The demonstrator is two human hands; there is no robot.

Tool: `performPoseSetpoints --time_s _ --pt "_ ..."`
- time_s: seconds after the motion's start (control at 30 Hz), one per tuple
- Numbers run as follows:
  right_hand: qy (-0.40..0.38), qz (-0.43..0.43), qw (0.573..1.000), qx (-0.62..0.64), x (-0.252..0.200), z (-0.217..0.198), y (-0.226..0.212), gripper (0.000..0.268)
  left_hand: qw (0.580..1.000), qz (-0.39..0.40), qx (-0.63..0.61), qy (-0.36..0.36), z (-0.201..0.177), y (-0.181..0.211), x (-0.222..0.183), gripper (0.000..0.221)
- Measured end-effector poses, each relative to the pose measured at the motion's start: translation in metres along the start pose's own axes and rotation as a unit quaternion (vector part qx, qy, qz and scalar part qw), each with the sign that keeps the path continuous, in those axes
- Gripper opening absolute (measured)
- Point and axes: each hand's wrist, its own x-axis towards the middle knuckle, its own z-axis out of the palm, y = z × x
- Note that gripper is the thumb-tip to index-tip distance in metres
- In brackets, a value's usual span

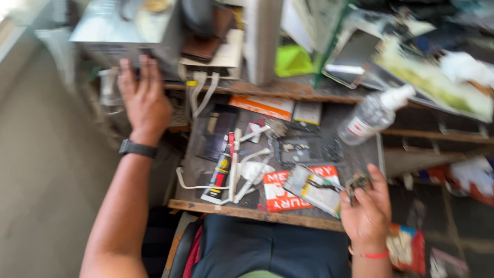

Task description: The person works on a disassembled mobile phone, using tweezers to manipulate components on the motherboard. They then use a cotton swab to clean the circuit board and apply heat with a hot air gun to specific areas. The person handles the motherboard and phone casing throughout the process.

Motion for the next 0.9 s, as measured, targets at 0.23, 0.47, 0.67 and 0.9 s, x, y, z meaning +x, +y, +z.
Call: performPoseSetpoints --time_s 0.23,0.47,0.67,0.9 --pt "0.011 0.020 0.999 -0.032 0.001 0.002 0.000 0.062 0.998 0.010 0.042 -0.041 0.009 -0.006 -0.009 0.063" --pt "-0.064 0.076 0.967 -0.234 -0.003 0.020 0.004 0.082 0.913 -0.086 -0.398 0.022 -0.101 0.094 -0.037 0.016" --pt "-0.208 0.167 0.842 -0.469 0.000 0.061 0.007 0.094 0.684 -0.127 -0.592 -0.406 -0.136 0.226 -0.102 0.047" --pt "-0.194 0.085 0.784 -0.583 0.004 0.083 0.001 0.092 0.612 -0.255 -0.660 -0.353 -0.112 0.246 -0.133 0.033"
